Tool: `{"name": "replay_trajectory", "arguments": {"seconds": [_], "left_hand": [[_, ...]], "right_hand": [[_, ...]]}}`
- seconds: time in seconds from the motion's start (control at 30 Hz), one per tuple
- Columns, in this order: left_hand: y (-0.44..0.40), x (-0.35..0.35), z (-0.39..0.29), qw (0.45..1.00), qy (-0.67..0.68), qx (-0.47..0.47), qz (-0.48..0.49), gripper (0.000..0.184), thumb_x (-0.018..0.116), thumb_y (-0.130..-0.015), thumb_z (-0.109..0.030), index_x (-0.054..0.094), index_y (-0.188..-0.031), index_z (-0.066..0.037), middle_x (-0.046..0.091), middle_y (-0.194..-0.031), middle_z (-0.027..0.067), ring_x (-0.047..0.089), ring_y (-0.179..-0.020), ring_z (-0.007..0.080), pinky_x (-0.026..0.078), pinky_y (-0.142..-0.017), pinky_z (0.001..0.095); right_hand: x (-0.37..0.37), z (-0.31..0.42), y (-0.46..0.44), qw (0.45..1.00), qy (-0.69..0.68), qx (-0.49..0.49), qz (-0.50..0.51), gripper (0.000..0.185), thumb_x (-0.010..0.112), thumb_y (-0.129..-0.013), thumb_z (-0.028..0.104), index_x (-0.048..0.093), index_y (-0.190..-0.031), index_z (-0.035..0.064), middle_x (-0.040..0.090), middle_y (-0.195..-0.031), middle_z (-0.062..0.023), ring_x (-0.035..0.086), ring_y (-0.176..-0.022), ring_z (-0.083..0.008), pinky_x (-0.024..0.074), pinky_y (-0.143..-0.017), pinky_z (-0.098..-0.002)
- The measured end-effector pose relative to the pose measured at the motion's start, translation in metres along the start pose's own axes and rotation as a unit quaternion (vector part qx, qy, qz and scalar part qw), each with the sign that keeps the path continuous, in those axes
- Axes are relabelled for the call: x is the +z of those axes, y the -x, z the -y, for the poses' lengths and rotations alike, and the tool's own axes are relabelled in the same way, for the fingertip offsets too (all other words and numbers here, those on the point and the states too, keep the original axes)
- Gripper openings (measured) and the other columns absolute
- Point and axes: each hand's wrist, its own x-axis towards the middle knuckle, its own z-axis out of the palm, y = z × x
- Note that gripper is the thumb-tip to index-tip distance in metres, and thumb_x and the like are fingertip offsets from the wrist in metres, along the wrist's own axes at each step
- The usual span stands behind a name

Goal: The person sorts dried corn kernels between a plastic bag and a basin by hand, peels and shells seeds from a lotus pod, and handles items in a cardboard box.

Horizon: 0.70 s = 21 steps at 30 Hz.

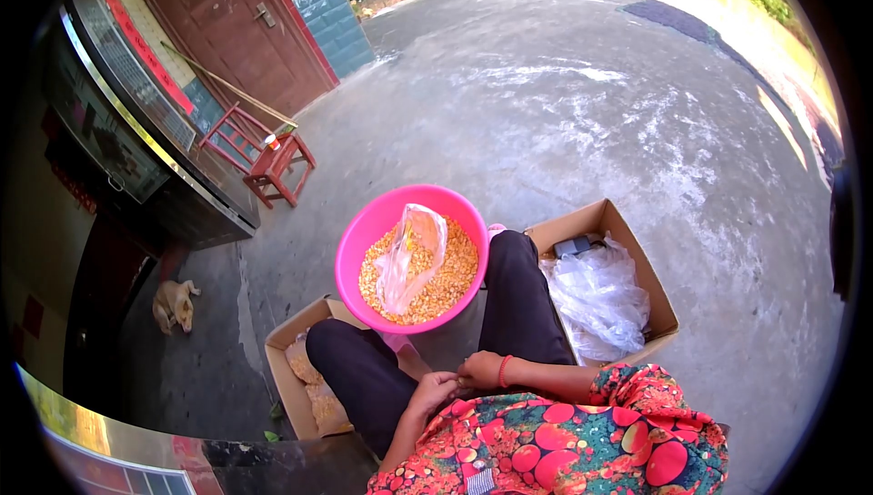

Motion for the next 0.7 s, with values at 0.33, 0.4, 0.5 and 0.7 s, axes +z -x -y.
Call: {"name": "replay_trajectory", "arguments": {"seconds": [0.33, 0.4, 0.5, 0.7], "left_hand": [[0.006, -0.006, -0.006, 0.998, 0.060, 0.018, 0.025, 0.021, 0.055, -0.086, -0.016, 0.062, -0.096, 0.001, 0.063, -0.082, 0.0047, 0.060, -0.069, 0.0100, 0.051, -0.063, 0.0206], [0.007, -0.006, -0.006, 0.997, 0.069, 0.022, 0.017, 0.022, 0.055, -0.087, -0.018, 0.062, -0.096, 0.001, 0.063, -0.081, 0.0048, 0.060, -0.069, 0.0102, 0.051, -0.063, 0.0210], [0.003, -0.010, -0.001, 0.996, 0.088, 0.022, 0.009, 0.021, 0.055, -0.086, -0.015, 0.061, -0.098, 0.001, 0.063, -0.083, 0.0058, 0.060, -0.070, 0.0115, 0.053, -0.063, 0.0235], [0.009, -0.007, -0.011, 0.993, 0.111, 0.027, -0.019, 0.020, 0.057, -0.085, -0.010, 0.060, -0.099, 0.002, 0.063, -0.085, 0.0074, 0.062, -0.072, 0.0131, 0.053, -0.064, 0.0248]], "right_hand": [[-0.004, -0.012, -0.004, 0.999, -0.037, -0.033, -0.003, 0.032, 0.053, -0.079, 0.035, 0.061, -0.085, 0.0045, 0.062, -0.077, -0.0179, 0.060, -0.074, -0.0352, 0.0460, -0.068, -0.0420], [-0.005, -0.013, -0.003, 0.998, -0.043, -0.035, -0.023, 0.031, 0.055, -0.079, 0.035, 0.061, -0.084, 0.0044, 0.062, -0.076, -0.0171, 0.060, -0.071, -0.0345, 0.0465, -0.065, -0.0416], [-0.006, -0.010, 0.001, 0.996, -0.053, -0.038, -0.066, 0.031, 0.055, -0.079, 0.035, 0.059, -0.079, 0.0040, 0.061, -0.072, -0.0165, 0.060, -0.068, -0.0347, 0.0463, -0.062, -0.0423], [-0.008, -0.006, 0.003, 0.991, -0.070, -0.066, -0.088, 0.030, 0.051, -0.083, 0.034, 0.056, -0.080, 0.0038, 0.059, -0.071, -0.0179, 0.059, -0.069, -0.0363, 0.0453, -0.063, -0.0438]]}}
